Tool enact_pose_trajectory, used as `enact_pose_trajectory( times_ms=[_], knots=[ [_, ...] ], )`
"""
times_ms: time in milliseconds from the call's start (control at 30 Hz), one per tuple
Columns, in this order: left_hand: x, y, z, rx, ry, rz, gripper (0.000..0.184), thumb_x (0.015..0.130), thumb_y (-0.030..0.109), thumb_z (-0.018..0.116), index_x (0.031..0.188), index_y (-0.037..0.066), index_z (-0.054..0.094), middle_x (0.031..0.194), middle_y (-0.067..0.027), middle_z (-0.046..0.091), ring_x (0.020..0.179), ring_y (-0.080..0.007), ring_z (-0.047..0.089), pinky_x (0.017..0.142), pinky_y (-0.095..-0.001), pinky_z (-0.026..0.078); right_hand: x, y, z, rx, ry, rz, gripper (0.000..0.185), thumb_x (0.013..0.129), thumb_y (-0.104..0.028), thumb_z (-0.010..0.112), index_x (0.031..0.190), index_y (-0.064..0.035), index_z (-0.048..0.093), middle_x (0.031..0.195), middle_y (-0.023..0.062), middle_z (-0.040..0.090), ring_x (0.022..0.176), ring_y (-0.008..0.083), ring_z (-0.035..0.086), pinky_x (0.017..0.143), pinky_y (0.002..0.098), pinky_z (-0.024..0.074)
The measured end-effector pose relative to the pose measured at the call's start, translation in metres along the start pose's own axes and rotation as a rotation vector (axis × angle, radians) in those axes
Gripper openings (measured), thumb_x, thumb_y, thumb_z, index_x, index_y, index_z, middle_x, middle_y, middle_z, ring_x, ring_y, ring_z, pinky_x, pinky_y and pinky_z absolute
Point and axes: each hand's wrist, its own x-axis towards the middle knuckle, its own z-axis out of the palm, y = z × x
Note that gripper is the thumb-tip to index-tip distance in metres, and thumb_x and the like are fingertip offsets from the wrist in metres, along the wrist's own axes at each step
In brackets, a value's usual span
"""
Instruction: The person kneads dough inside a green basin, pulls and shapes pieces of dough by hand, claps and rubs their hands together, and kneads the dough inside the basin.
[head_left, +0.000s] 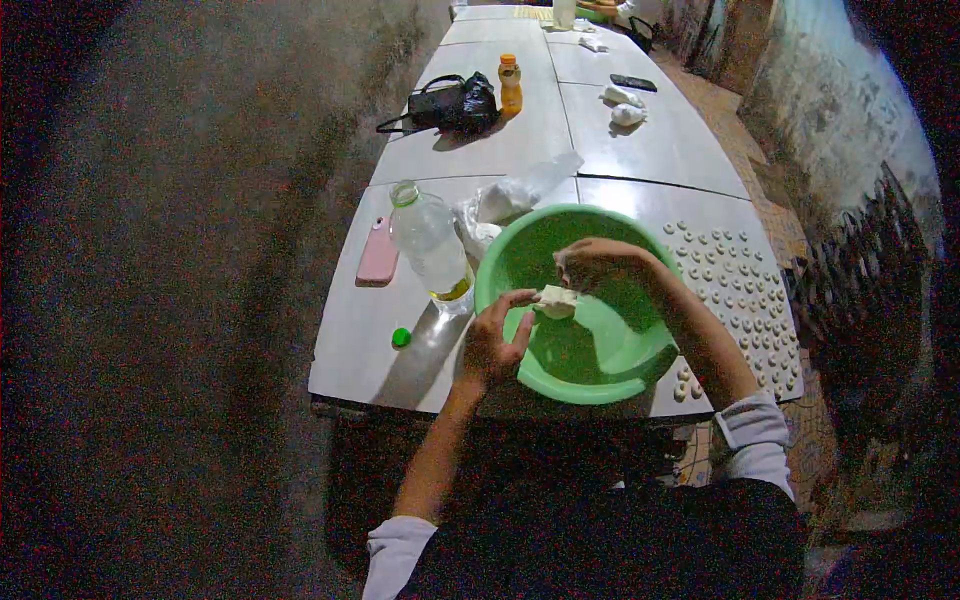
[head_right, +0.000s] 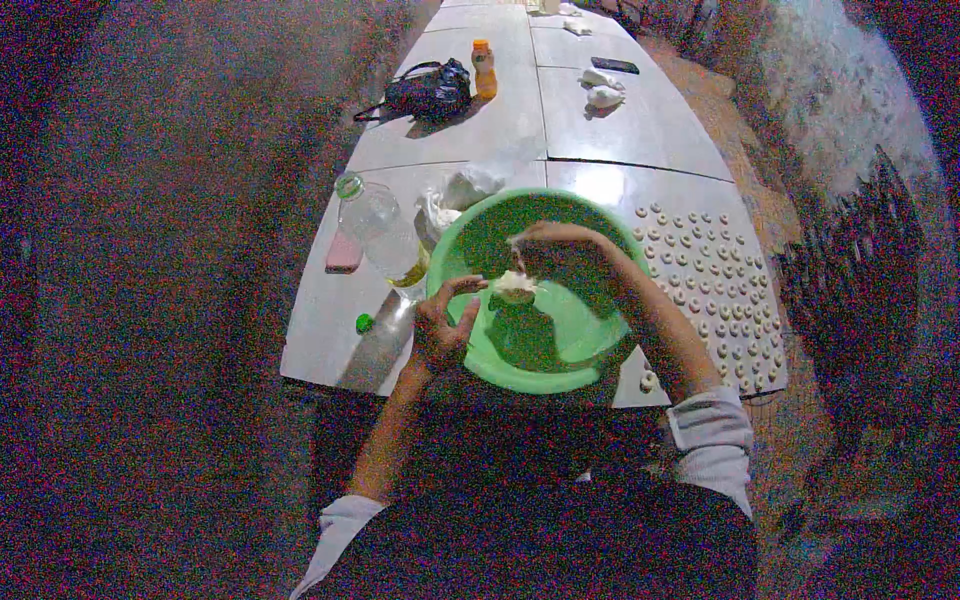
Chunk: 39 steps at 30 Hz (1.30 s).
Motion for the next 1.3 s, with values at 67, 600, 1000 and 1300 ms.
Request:
enact_pose_trajectory(
  times_ms=[67,600,1000,1300],
  knots=[
    [0.001,0.002,0.0,-0.015,0.002,0.01,0.026,0.075,0.006,0.053,0.101,0.003,0.051,0.095,-0.0103,0.061,0.091,-0.0218,0.058,0.082,-0.0313,0.043,-0.013,-0.043,0.013,-0.001,0.157,-0.021,0.038,0.082,-0.04,0.049,0.081,-0.0023,0.058,0.066,0.0054,0.055,0.061,0.0124,0.053,0.052,0.0286,0.0447],
    [-0.008,-0.012,-0.006,-0.057,0.118,0.107,0.022,0.078,0.006,0.05,0.1,0.0,0.051,0.094,-0.0124,0.059,0.09,-0.0256,0.057,0.08,-0.0331,0.043,0.008,0.001,0.022,0.285,-0.076,0.013,0.029,0.084,-0.032,0.048,0.096,-0.0063,0.055,0.09,0.0078,0.058,0.074,0.0153,0.057,0.067,0.0302,0.0479],
    [-0.024,-0.037,-0.003,0.057,0.202,0.257,0.032,0.086,0.03,0.034,0.084,0.005,0.055,0.076,-0.0064,0.063,0.075,-0.0227,0.059,0.088,-0.042,0.036,0.01,0.053,0.068,-1.062,0.254,-0.322,0.038,0.072,-0.002,0.052,0.11,-0.0081,0.051,0.111,0.0192,0.049,0.099,0.033,0.05,0.078,0.0384,0.0461],
    [-0.025,-0.046,0.001,-0.091,0.181,0.2,0.043,0.083,0.041,0.035,0.082,0.004,0.057,0.06,-0.0049,0.059,0.058,-0.0182,0.058,0.089,-0.0406,0.034,0.003,0.035,0.045,-0.729,0.904,-0.365,0.018,0.074,-0.009,0.05,0.09,-0.0015,0.056,0.081,0.0173,0.058,0.077,0.0328,0.057,0.069,0.0392,0.0454]
  ],
)
